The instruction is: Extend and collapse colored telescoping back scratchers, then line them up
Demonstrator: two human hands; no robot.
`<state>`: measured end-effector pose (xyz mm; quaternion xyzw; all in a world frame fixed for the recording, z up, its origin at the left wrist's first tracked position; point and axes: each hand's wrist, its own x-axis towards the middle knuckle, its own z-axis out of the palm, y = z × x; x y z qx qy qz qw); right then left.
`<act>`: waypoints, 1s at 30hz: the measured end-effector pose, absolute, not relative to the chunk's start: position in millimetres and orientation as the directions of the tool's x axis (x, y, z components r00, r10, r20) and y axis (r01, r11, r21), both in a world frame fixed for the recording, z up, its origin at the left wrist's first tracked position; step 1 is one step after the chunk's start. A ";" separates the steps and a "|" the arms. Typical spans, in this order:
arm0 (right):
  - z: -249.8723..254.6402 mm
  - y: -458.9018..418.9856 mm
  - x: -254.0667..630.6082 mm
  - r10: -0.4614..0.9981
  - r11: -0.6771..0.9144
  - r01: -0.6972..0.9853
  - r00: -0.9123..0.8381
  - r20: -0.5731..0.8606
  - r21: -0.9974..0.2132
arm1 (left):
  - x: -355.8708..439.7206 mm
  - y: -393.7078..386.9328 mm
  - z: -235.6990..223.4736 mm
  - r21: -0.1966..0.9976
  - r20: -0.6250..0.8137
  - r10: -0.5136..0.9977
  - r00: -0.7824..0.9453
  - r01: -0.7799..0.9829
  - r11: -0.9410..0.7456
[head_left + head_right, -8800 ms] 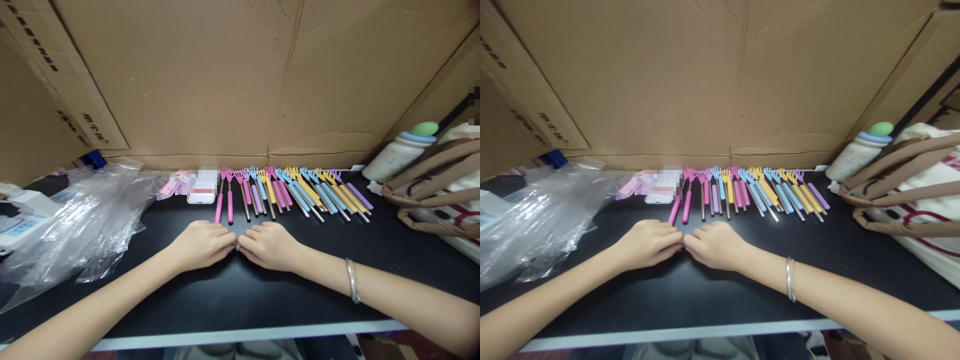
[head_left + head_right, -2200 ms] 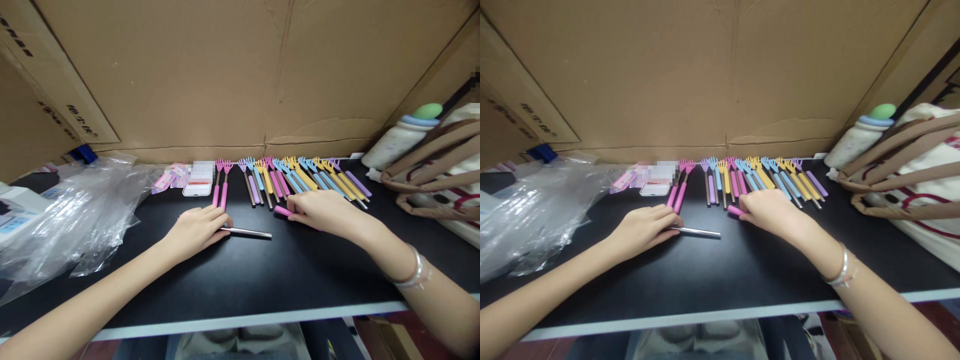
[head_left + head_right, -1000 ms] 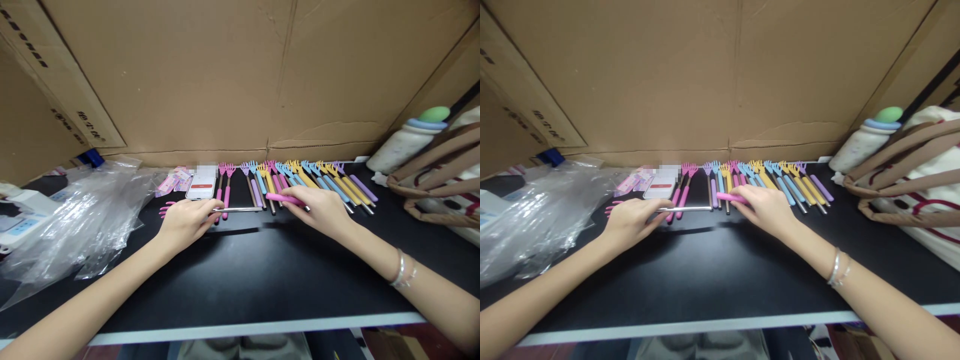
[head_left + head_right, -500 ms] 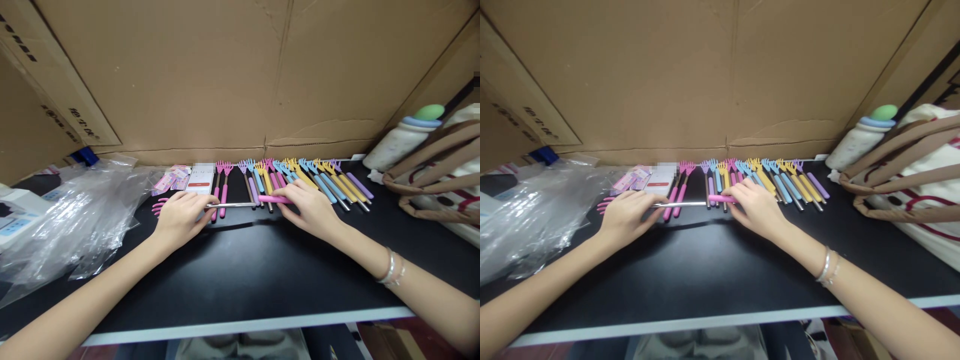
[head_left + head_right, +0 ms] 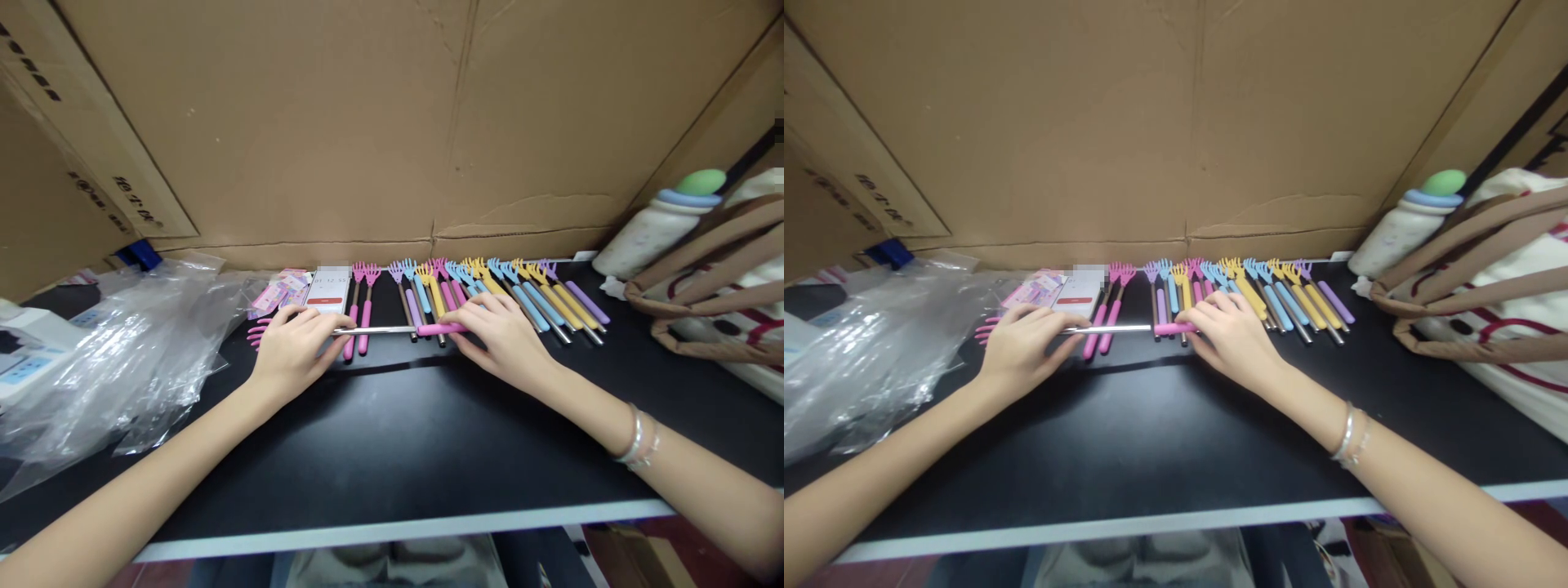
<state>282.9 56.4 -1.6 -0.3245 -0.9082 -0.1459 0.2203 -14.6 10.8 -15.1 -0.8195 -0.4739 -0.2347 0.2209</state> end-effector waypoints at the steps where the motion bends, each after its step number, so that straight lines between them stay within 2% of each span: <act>1: -1.6 56.3 282.7 0.527 0.746 0.655 -0.693 0.493 0.123 | -14.5 10.7 -15.0 -0.136 0.596 0.672 0.441 0.879 -0.456; 15: -1.2 53.1 280.7 0.535 0.757 0.648 -0.685 0.495 0.079 | -14.1 9.7 -14.0 -0.123 0.598 0.660 0.454 0.866 -0.484; 30: -5.5 57.0 281.5 0.475 0.774 0.618 -0.711 0.519 0.137 | -14.9 11.4 -16.9 -0.144 0.636 0.623 0.456 0.863 -0.484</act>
